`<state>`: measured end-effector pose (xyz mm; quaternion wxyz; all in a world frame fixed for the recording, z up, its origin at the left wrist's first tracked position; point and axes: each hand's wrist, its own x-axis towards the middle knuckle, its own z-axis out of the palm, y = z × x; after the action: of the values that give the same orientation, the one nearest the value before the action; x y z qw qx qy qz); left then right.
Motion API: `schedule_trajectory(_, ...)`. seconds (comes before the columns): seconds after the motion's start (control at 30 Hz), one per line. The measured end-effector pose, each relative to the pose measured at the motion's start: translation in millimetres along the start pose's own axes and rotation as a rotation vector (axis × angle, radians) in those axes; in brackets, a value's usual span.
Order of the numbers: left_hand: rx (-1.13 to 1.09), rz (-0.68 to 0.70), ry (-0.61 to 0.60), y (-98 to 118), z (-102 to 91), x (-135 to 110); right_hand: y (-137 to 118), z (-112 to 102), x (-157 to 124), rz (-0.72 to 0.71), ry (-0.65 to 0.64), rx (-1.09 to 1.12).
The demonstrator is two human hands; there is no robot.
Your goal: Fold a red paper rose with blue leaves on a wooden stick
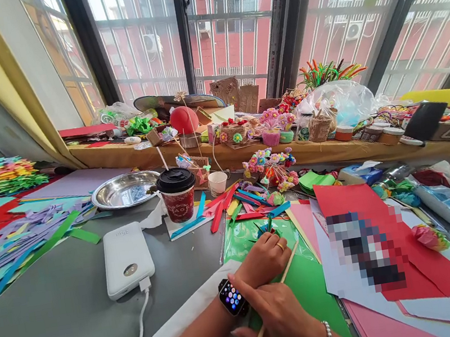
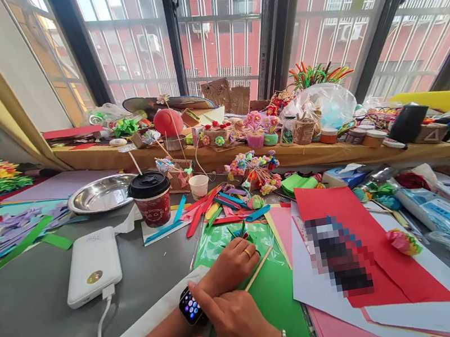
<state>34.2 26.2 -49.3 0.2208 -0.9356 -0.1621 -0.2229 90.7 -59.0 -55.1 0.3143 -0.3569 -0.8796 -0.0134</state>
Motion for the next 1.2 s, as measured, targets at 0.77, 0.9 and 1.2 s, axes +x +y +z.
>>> schedule_trajectory(0.77,-0.001,-0.012,-0.022,0.7,1.2,0.1,-0.1,-5.1,-4.6,0.015,0.121,-0.042)
schedule_trajectory(0.9,0.002,-0.026,-0.023,1.6,-2.0,1.0,1.6,-4.3,-4.4,0.044,0.123,-0.046)
schedule_trajectory(1.2,0.000,-0.006,-0.012,0.4,2.5,-1.0,1.0,-5.8,-6.2,-0.007,0.143,-0.058)
